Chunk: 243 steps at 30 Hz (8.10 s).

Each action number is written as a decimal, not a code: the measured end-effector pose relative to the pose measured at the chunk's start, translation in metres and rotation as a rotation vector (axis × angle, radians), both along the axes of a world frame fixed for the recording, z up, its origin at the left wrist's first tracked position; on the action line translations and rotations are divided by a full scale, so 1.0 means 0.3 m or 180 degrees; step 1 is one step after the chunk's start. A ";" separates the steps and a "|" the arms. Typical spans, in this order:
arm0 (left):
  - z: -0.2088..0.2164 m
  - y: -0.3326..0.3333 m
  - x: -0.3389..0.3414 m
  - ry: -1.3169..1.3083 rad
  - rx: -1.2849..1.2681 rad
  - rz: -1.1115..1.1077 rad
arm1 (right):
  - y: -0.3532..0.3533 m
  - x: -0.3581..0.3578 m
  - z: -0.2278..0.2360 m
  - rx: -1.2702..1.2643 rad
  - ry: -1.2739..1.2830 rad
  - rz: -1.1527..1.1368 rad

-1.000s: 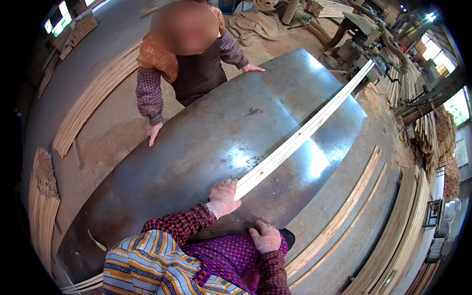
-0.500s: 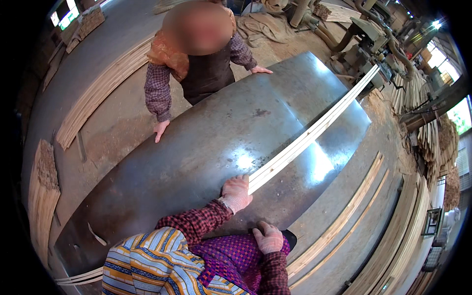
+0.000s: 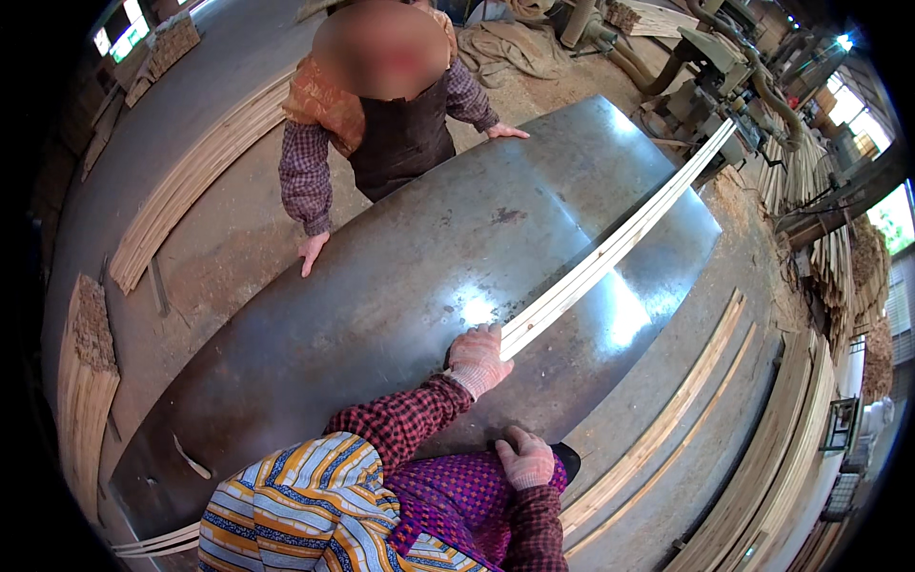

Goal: The person feeds wood slats into a planning machine and then collects the finished slats from a metal table by hand.

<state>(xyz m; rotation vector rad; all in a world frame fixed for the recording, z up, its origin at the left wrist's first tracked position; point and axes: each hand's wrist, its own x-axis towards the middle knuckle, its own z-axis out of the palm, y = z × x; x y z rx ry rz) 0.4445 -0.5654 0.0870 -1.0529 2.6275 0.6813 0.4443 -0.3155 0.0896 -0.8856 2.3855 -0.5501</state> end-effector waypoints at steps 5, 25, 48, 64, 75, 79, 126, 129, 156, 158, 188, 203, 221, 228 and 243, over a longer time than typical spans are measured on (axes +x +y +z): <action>-0.012 0.002 0.003 0.0047 -0.0104 -0.0011 | -0.004 -0.003 0.001 0.0020 0.0008 0.0044; -0.024 0.014 0.012 0.0142 -0.0034 0.0051 | 0.021 0.015 -0.014 -0.0018 0.0045 -0.0019; 0.016 0.014 0.005 -0.0153 -0.0064 -0.0029 | -0.008 0.032 0.076 0.0199 0.0037 -0.0169; 0.009 0.016 -0.001 -0.0131 -0.0056 0.0044 | -0.007 0.031 0.066 0.0058 0.0079 -0.0151; -0.010 0.011 0.012 0.0061 0.0050 0.0123 | 0.000 0.035 0.048 -0.0002 0.0023 -0.0149; -0.014 0.012 0.014 0.0060 0.0032 0.0092 | -0.004 0.034 0.045 0.0066 0.0080 -0.0109; 0.009 0.026 0.008 -0.0072 -0.0064 0.0038 | -0.010 0.009 0.029 0.0101 -0.0102 -0.0101; 0.007 0.025 0.001 -0.0037 -0.0047 0.0041 | 0.006 0.007 0.003 0.0010 -0.0073 -0.0173; 0.031 0.016 0.000 -0.0192 0.0049 0.0018 | -0.004 0.007 0.025 0.0259 -0.0001 -0.0089; 0.038 0.020 -0.001 -0.0187 0.0039 0.0022 | -0.004 0.008 0.026 0.0273 -0.0032 -0.0134; 0.023 0.011 0.005 -0.0100 0.0015 0.0010 | 0.007 0.008 -0.006 0.0166 -0.0055 -0.0134; 0.003 0.015 0.006 0.0026 -0.0076 -0.0040 | -0.005 0.019 0.026 0.0171 0.0126 -0.0140; -0.004 -0.001 0.019 0.0107 0.0152 -0.0012 | -0.012 0.014 0.004 0.0143 0.0070 -0.0038; -0.002 -0.008 0.017 0.0206 0.0167 -0.0026 | -0.014 0.008 -0.012 0.0086 0.0024 -0.0063; -0.007 -0.024 0.026 0.0272 0.0234 -0.0047 | -0.035 0.011 -0.011 0.0357 0.0004 -0.0121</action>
